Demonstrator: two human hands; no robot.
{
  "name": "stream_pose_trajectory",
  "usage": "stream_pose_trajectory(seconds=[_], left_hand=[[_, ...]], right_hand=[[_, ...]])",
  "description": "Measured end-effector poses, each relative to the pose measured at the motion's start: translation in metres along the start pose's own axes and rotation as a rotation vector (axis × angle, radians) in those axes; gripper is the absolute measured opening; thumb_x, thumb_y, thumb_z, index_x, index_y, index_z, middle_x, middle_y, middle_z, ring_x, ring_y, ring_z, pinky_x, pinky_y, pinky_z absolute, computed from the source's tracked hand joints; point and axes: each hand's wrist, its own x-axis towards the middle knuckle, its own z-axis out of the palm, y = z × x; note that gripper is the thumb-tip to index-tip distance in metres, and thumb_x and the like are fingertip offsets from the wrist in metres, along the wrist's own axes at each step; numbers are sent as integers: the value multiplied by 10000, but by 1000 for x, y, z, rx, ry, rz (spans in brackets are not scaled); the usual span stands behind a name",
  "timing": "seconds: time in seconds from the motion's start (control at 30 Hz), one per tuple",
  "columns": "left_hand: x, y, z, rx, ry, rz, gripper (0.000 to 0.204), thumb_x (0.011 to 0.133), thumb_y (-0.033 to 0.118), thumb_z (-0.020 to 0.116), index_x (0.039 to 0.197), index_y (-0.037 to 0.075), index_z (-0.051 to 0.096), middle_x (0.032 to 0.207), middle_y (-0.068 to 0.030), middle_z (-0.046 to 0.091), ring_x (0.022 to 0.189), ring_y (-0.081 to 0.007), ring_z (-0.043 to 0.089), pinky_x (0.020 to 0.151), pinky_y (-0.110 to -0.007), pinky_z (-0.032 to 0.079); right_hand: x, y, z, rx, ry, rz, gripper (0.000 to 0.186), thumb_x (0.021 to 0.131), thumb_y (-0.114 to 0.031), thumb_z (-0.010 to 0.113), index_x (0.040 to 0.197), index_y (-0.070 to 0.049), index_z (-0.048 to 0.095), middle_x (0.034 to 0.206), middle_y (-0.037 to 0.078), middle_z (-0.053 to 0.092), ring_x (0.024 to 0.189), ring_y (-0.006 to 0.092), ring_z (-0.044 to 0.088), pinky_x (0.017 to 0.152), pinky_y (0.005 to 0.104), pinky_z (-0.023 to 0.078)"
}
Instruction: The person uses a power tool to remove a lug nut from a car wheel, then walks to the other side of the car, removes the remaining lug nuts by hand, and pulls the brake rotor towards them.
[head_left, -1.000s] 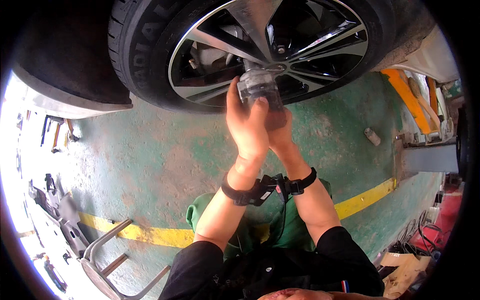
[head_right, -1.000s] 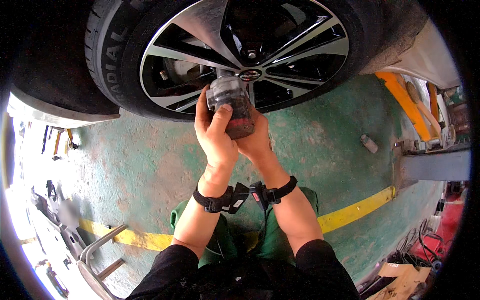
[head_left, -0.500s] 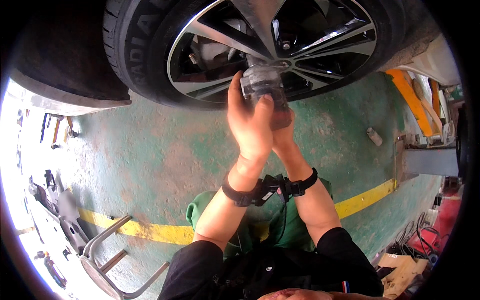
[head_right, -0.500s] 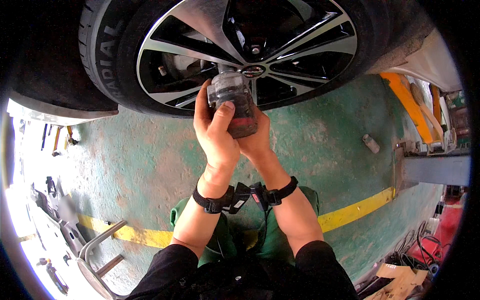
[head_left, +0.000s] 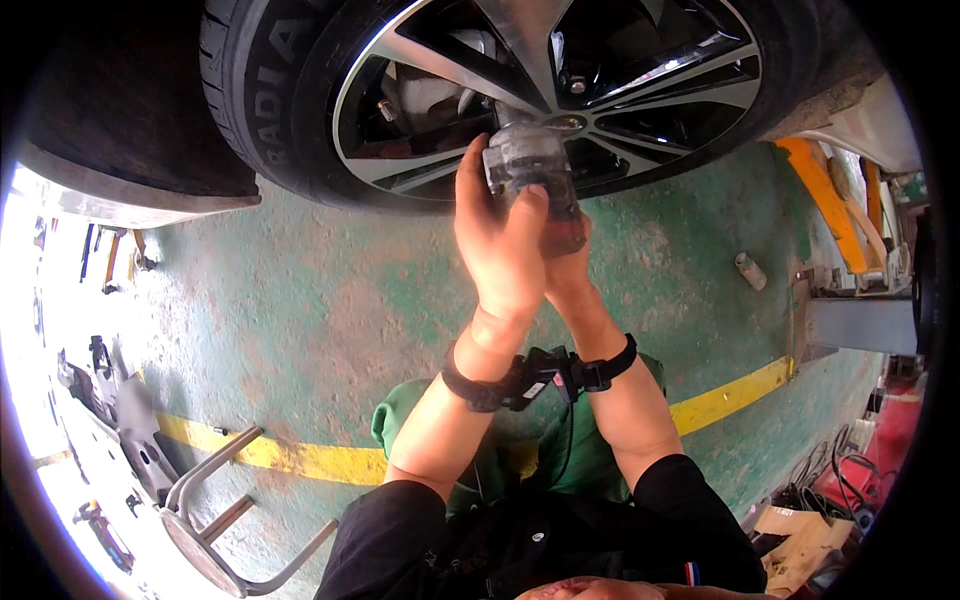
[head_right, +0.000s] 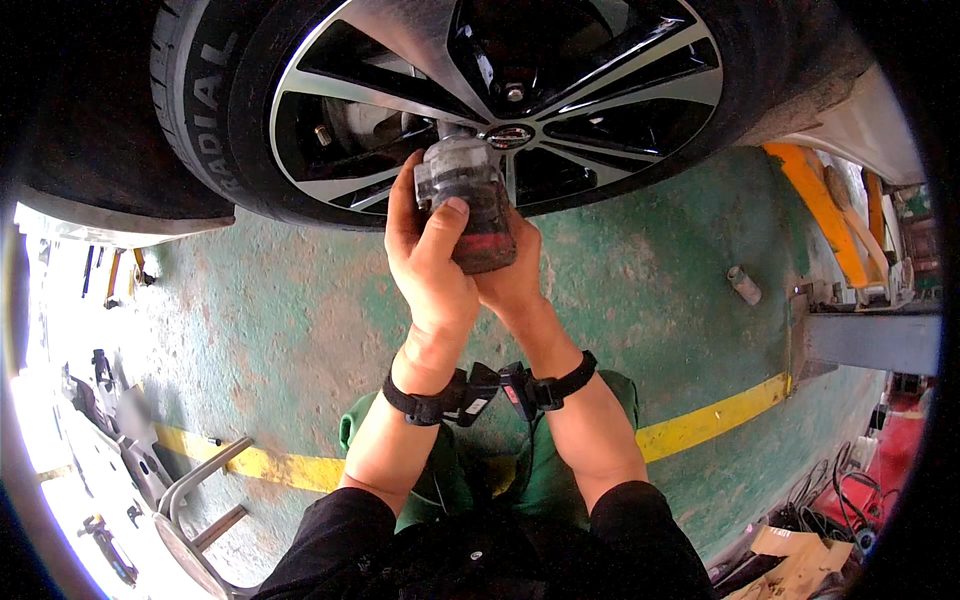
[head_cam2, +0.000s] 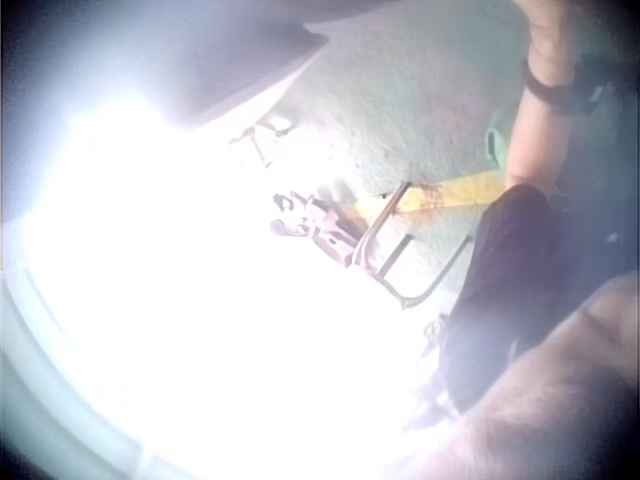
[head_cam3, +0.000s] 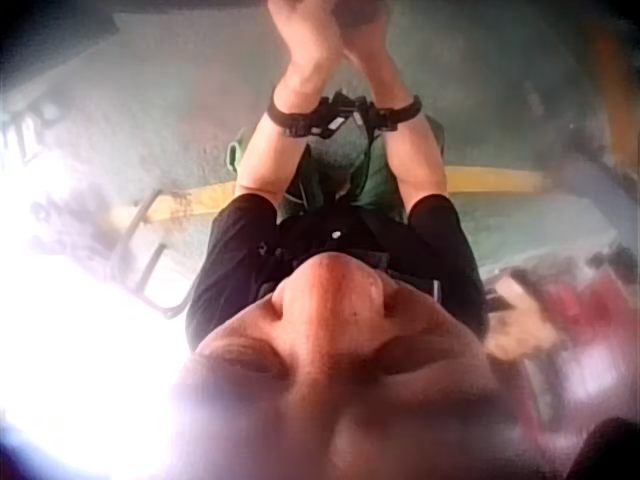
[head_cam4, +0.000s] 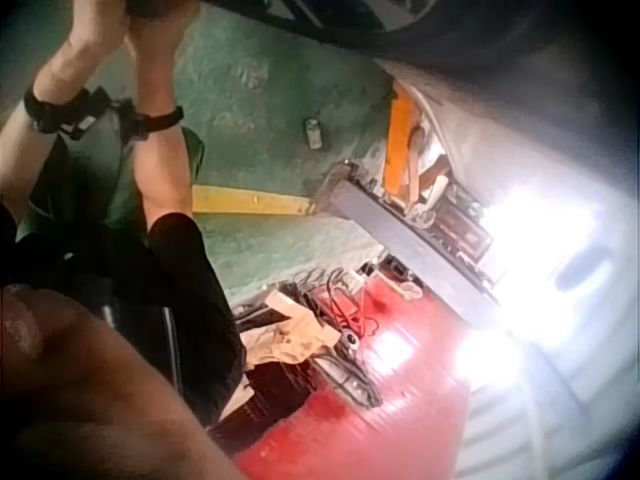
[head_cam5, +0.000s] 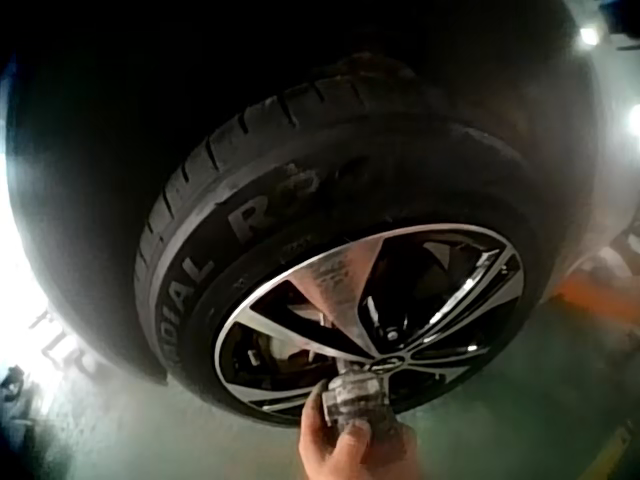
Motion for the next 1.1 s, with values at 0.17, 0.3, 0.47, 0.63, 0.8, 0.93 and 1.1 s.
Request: stream_pose_trajectory(seconds=[0.17, 0.3, 0.47, 0.63, 0.8, 0.93, 1.1], left_hand=[[1, -4, -1, 7, -1, 3, 583, 866, 7, 573, 1437, -40, 467, 1239, -122, 615, 1110, -216, 591, 1037, -340, 445], [1, 0, 0, 0, -18, 9, 579, 867, 2, 574, 1435, -36, 470, 1251, -124, 611, 1117, -217, 588, 1040, -341, 444], [0, 3, 0, 6, -17, -27, 582, 878, 2, 579, 1447, -25, 459, 1264, -124, 604, 1131, -217, 582, 1043, -340, 442], [0, 2, -1, -20, -59, -66, 602, 882, 3, 584, 1467, -13, 439, 1274, -118, 598, 1149, -220, 577, 1046, -337, 439], [5, 0, -9, -86, -107, -122, 607, 879, 8, 594, 1468, 12, 448, 1273, -106, 602, 1150, -235, 586, 1042, -357, 454], [19, 18, -18, -191, -208, -258, 677, 849, 5, 601, 1492, -21, 392, 1321, -136, 583, 1189, -240, 567, 1067, -347, 421], [21, 23, -18, -192, -241, -294, 658, 838, 8, 596, 1473, -8, 423, 1284, -136, 603, 1150, -246, 589, 1029, -358, 460]], right_hand=[[1, -2, -1, 38, -16, 71, 541, 704, -164, 889, 1175, -38, 655, 1032, 67, 745, 962, 114, 678, 819, 296, 553], [0, -1, -1, 18, 0, 23, 520, 720, -147, 877, 1177, -36, 657, 1034, 66, 743, 961, 114, 675, 820, 293, 551], [-1, -3, 1, 61, 3, 4, 506, 731, -143, 870, 1178, -39, 659, 1033, 65, 742, 954, 114, 676, 818, 294, 552], [4, 8, -6, 57, -1, -54, 524, 743, -141, 853, 1205, -22, 634, 1031, 107, 745, 961, 144, 702, 822, 309, 555], [10, -4, -14, -98, -91, 7, 558, 776, -94, 828, 1281, -2, 609, 1168, 75, 714, 1076, 126, 653, 930, 311, 527], [5, -22, -9, -247, -91, 117, 524, 806, -149, 798, 1274, -13, 607, 1129, 121, 731, 1062, 181, 691, 899, 336, 542], [4, -29, -6, -229, -66, 98, 504, 790, -183, 790, 1234, -20, 614, 1067, 166, 737, 1017, 280, 726, 856, 360, 561]])
